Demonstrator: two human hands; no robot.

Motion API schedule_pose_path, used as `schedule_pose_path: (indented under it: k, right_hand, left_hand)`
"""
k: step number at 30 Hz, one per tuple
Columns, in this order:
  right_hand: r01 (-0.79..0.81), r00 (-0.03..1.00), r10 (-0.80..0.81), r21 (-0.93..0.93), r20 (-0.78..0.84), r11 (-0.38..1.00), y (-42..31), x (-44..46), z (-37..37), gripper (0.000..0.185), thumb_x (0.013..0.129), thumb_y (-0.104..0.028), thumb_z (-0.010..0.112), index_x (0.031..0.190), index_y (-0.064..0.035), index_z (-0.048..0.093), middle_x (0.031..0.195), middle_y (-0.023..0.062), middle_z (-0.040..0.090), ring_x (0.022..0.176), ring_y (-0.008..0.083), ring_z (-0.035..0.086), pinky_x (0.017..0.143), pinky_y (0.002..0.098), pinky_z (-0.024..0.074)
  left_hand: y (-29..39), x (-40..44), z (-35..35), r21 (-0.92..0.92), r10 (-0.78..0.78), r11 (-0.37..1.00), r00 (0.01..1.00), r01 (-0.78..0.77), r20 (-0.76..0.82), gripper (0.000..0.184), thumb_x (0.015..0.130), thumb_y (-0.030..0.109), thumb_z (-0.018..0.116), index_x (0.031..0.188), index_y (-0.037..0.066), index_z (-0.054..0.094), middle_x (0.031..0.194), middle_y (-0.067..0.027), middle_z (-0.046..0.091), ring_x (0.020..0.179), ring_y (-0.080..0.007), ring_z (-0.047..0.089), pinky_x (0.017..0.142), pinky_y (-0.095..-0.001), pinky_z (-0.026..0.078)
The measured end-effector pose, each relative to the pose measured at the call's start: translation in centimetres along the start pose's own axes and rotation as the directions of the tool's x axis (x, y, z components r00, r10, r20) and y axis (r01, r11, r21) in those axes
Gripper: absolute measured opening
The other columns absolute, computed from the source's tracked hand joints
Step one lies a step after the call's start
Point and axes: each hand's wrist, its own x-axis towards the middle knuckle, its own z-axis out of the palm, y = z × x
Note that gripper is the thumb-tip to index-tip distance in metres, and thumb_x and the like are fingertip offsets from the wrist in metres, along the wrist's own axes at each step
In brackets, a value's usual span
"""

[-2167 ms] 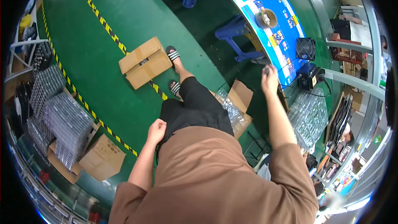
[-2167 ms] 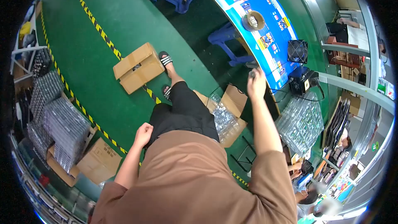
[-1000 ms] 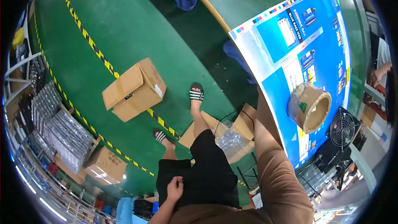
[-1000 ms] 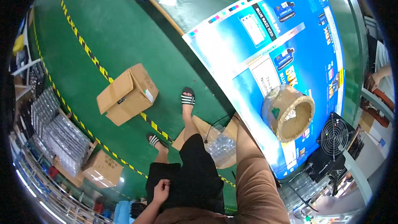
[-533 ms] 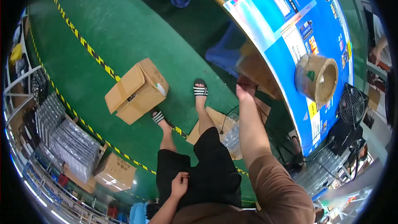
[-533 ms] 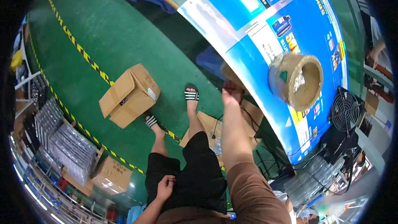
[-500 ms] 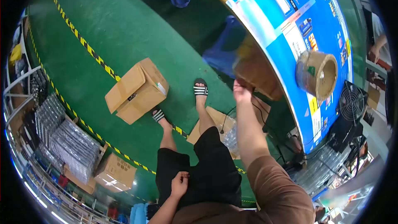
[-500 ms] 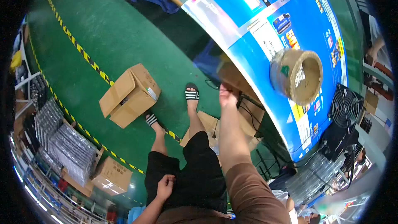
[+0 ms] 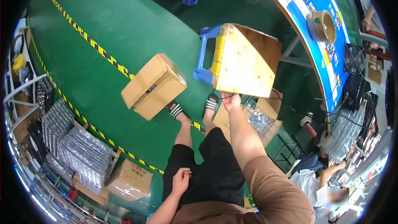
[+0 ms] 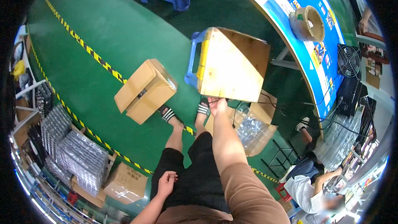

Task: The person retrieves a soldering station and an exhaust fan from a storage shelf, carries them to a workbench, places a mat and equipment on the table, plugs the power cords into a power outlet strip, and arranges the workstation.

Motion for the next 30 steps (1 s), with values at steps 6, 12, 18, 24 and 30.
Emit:
schedule_pose_path:
  k: [6, 12, 18, 24, 30]
  right_hand:
    - [-0.036, 0.999, 0.038, -0.076, 0.02, 0.996, 5.1, -2.8, -3.7, 0.035, 0.096, -0.033, 0.042, 0.116, -0.0064, 0.051, 0.112, 0.0091, 0.06, 0.096, 0.0235, 0.06, 0.082, 0.0389, 0.0503]
    - [0.002, 0.962, -0.086, -0.31, -0.258, 0.951, 0.4, -5.3, -11.5, 0.024, 0.093, -0.025, 0.04, 0.104, -0.005, 0.049, 0.094, 0.012, 0.063, 0.076, 0.0256, 0.061, 0.059, 0.0359, 0.0501]
    - [0.456, 0.788, -0.607, -0.762, 0.106, 0.459, -11.9, -6.7, -11.1, 0.031, 0.092, -0.034, 0.05, 0.104, -0.0057, 0.056, 0.088, 0.0016, 0.058, 0.072, 0.0103, 0.053, 0.054, 0.0241, 0.0429]
    - [0.549, 0.805, -0.354, -0.825, 0.477, 0.136, -15.3, -6.0, -3.3, 0.048, 0.096, -0.033, 0.045, 0.128, 0.002, 0.047, 0.119, 0.0083, 0.057, 0.104, 0.0161, 0.054, 0.089, 0.0281, 0.0412]
    - [0.591, 0.701, -0.341, -0.778, 0.626, -0.213, -14.9, -5.2, -4.3, 0.043, 0.093, -0.026, 0.045, 0.127, 0.0013, 0.047, 0.132, 0.0185, 0.046, 0.122, 0.0305, 0.045, 0.102, 0.034, 0.0355]
  left_hand:
    - [-1.8, -0.3, 1.9, -0.029, 0.036, 0.999, 0.999, -0.036, 0.0, 0.014, 0.092, 0.008, 0.049, 0.101, 0.001, 0.057, 0.087, -0.0091, 0.065, 0.075, -0.0141, 0.063, 0.07, -0.0263, 0.051]
    - [-2.4, 3.3, 3.9, -0.119, 0.06, 0.991, 0.998, -0.056, 0.034, 0.022, 0.092, 0.011, 0.049, 0.111, 0.002, 0.055, 0.094, -0.0109, 0.064, 0.081, -0.0166, 0.062, 0.073, -0.0293, 0.05]
    - [9.4, 17.4, 5.5, 0.039, 0.423, 0.906, 0.904, -0.421, -0.069, 0.046, 0.091, 0.016, 0.05, 0.132, 0.0, 0.038, 0.128, -0.0174, 0.048, 0.119, -0.0226, 0.047, 0.1, -0.0311, 0.036]
    - [17.9, 20.2, 10.1, 0.297, 0.408, 0.874, 0.913, -0.384, -0.02, 0.063, 0.088, 0.024, 0.051, 0.139, -0.001, 0.024, 0.142, -0.0237, 0.028, 0.128, -0.0325, 0.036, 0.104, -0.0369, 0.032]
    - [17.8, 18.0, 13.0, 0.754, 0.422, 0.601, 0.906, -0.265, -0.018, 0.079, 0.082, 0.039, 0.056, 0.137, -0.008, 0.025, 0.145, -0.0331, 0.007, 0.138, -0.0387, 0.009, 0.111, -0.0385, 0.019]
